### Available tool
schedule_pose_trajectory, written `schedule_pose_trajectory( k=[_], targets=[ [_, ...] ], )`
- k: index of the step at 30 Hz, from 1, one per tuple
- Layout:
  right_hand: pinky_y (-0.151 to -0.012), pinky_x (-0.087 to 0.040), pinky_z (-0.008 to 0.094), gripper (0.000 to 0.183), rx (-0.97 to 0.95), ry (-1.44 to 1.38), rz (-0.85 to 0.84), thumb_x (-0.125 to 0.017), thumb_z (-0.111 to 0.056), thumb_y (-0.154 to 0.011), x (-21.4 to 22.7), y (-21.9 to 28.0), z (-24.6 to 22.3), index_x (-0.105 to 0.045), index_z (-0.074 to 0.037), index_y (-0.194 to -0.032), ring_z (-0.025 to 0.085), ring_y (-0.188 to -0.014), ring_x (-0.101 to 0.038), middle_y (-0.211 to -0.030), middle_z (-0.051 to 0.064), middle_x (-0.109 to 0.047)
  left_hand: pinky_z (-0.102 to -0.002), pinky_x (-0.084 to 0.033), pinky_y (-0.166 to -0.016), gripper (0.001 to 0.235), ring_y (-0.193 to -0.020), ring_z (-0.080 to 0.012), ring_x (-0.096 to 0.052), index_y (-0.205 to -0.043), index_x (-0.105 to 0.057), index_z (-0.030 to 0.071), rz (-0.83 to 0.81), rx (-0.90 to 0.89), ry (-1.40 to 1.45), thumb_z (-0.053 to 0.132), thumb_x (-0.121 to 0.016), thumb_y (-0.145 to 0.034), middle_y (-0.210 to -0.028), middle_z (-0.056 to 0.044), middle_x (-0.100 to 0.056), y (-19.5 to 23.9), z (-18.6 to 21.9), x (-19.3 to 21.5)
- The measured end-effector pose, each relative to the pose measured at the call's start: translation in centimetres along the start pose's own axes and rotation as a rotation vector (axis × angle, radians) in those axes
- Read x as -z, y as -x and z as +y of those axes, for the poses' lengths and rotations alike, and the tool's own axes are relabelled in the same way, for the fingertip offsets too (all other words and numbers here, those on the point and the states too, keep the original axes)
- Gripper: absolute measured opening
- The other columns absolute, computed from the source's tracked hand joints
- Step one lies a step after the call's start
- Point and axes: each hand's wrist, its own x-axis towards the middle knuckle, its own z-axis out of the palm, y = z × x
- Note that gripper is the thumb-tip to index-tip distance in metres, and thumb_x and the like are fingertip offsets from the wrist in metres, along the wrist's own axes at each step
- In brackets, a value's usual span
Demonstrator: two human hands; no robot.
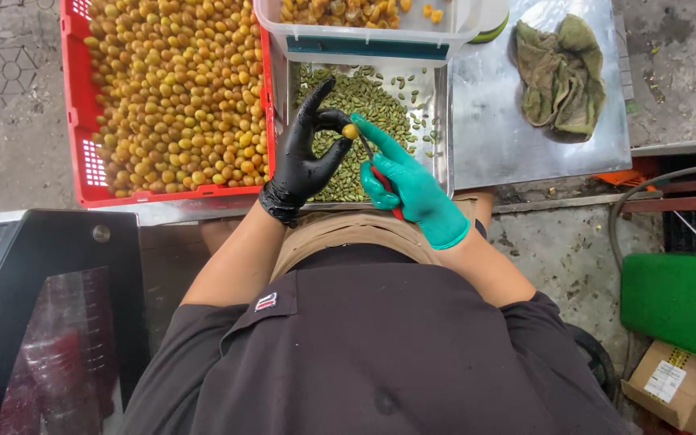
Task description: Removing pits or peeling small yellow fruits by hand at a food stall.
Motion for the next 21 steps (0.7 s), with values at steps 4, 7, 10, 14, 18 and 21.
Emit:
schedule_pose_trajectory(
  k=[4, 7, 10, 14, 18, 21],
  targets=[
    [-0.050, -0.030, 0.023, 0.054, -0.031, -0.094, 0.054, -0.042, -0.018, -0.114, 1.3, -0.7, 1.0, -0.029, -0.027, -0.165, 0.008, -0.055, -0.032, -0.073, 0.001, -0.042, -0.033, -0.055, -0.107, 0.076, -0.114, -0.0137, -0.067, -0.163, -0.030, 0.006, 0.017, -0.003, -0.035, -0.003, -0.073, -0.100, -0.119, -0.008, -0.068, -0.1, 0.2, -0.6],
    [-0.049, -0.029, 0.022, 0.055, -0.048, -0.139, 0.056, -0.043, -0.020, -0.113, 1.1, -0.5, 0.7, -0.027, -0.029, -0.165, 0.008, -0.054, -0.030, -0.076, 0.002, -0.042, -0.031, -0.055, -0.106, 0.072, -0.113, -0.0125, -0.066, -0.162, -0.033, 0.006, 0.046, 0.063, 0.060, -0.001, -0.072, -0.102, -0.118, -0.006, -0.068, -0.1, -0.7, -1.0],
    [-0.051, -0.029, 0.022, 0.062, 0.010, -0.168, 0.020, -0.044, -0.020, -0.112, 1.6, 0.1, 0.5, -0.020, -0.034, -0.168, 0.009, -0.057, -0.030, -0.079, 0.002, -0.043, -0.030, -0.054, -0.105, 0.066, -0.112, -0.0110, -0.064, -0.160, -0.036, 0.006, 0.095, 0.166, 0.199, 0.001, -0.070, -0.103, -0.117, -0.005, -0.067, 0.2, -2.8, -0.6],
    [-0.051, -0.028, 0.023, 0.068, 0.067, -0.213, 0.057, -0.045, -0.021, -0.112, 3.4, 0.6, 1.2, -0.013, -0.037, -0.169, 0.009, -0.057, -0.031, -0.077, 0.001, -0.043, -0.028, -0.054, -0.101, 0.056, -0.108, -0.0100, -0.063, -0.154, -0.045, 0.005, 0.168, 0.231, 0.150, 0.003, -0.069, -0.103, -0.113, -0.003, -0.066, 0.0, -4.6, 0.1],
    [-0.049, -0.029, 0.024, 0.067, 0.077, -0.021, 0.126, -0.043, -0.018, -0.112, 3.5, 0.0, 2.3, -0.014, -0.034, -0.170, 0.009, -0.055, -0.032, -0.073, 0.001, -0.044, -0.028, -0.054, -0.099, 0.049, -0.105, -0.0098, -0.063, -0.148, -0.050, 0.004, 0.192, 0.242, 0.095, 0.003, -0.070, -0.103, -0.110, -0.003, -0.065, 0.2, -6.1, -0.3],
    [-0.051, -0.033, 0.026, 0.067, 0.037, 0.366, 0.320, -0.041, -0.013, -0.109, 2.7, -0.6, 2.8, -0.015, -0.031, -0.168, 0.010, -0.058, -0.035, -0.074, 0.002, -0.048, -0.028, -0.054, -0.100, 0.046, -0.107, -0.0104, -0.063, -0.144, -0.051, 0.004, 0.184, 0.200, 0.082, 0.001, -0.069, -0.102, -0.113, -0.003, -0.064, 0.2, -6.6, -0.5]
  ],
)
